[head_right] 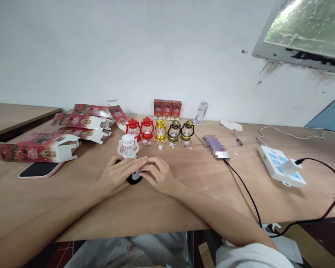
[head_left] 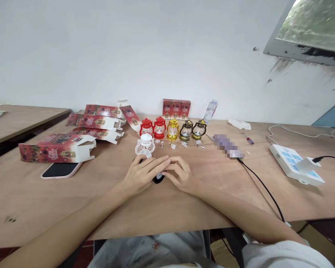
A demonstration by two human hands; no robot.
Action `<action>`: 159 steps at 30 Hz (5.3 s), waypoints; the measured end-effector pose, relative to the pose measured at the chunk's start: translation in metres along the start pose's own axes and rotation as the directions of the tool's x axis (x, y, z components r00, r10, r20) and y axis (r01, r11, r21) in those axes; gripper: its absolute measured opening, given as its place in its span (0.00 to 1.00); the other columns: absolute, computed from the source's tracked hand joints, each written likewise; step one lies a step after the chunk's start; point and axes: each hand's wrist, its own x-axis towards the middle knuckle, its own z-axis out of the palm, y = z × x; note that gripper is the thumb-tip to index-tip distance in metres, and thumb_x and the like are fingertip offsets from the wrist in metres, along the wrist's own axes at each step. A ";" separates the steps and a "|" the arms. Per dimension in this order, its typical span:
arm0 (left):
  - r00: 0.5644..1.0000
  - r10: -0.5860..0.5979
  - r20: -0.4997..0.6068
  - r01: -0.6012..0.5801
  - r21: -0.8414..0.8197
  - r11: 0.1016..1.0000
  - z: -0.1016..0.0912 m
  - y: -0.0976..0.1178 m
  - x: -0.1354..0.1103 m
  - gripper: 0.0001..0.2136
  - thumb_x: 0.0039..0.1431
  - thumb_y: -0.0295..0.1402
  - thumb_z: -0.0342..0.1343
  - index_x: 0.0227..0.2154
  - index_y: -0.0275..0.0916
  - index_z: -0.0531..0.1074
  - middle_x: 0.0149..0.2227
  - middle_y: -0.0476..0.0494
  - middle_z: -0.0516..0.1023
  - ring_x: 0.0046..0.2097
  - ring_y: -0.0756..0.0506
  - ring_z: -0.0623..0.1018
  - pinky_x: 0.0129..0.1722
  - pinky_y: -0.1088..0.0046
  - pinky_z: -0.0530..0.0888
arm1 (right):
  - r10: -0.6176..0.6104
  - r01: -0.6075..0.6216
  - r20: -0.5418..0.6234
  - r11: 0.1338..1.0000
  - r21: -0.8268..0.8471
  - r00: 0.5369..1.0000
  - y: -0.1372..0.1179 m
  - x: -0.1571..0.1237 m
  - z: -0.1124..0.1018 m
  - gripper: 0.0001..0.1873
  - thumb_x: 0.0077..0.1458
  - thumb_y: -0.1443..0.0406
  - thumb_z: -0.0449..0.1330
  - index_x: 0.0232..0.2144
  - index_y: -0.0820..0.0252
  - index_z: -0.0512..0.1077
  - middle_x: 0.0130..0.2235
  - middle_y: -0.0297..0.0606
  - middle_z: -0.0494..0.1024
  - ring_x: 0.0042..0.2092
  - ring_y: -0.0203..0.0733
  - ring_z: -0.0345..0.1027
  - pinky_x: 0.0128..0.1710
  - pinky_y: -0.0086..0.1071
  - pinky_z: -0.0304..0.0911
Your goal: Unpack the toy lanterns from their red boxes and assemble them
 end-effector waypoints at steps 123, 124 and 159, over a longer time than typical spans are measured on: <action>0.970 -0.220 0.099 0.204 0.147 0.968 0.011 -0.006 0.001 0.05 0.56 0.28 0.48 0.34 0.37 0.67 0.29 0.47 0.77 0.31 0.46 0.74 0.34 0.67 0.60 | -0.443 0.435 0.046 0.847 -0.307 0.895 0.006 0.017 0.005 0.03 0.53 0.73 0.60 0.29 0.64 0.72 0.30 0.40 0.79 0.34 0.38 0.72 0.36 0.32 0.73; 0.970 -0.220 0.101 0.204 0.141 0.969 0.011 -0.006 0.000 0.05 0.56 0.28 0.48 0.34 0.38 0.67 0.29 0.47 0.78 0.31 0.46 0.75 0.34 0.67 0.60 | -0.421 0.416 0.041 0.872 -0.259 0.906 0.007 0.018 0.004 0.02 0.53 0.73 0.60 0.29 0.64 0.73 0.30 0.39 0.78 0.34 0.37 0.71 0.35 0.31 0.72; 0.957 -0.291 0.019 0.291 -0.020 0.956 0.006 0.006 0.001 0.05 0.57 0.33 0.50 0.35 0.38 0.66 0.28 0.47 0.77 0.28 0.47 0.74 0.34 0.68 0.63 | -0.287 0.309 0.137 0.934 -0.180 0.948 0.002 0.012 -0.005 0.01 0.56 0.69 0.58 0.32 0.64 0.68 0.48 0.56 0.74 0.47 0.46 0.70 0.40 0.38 0.72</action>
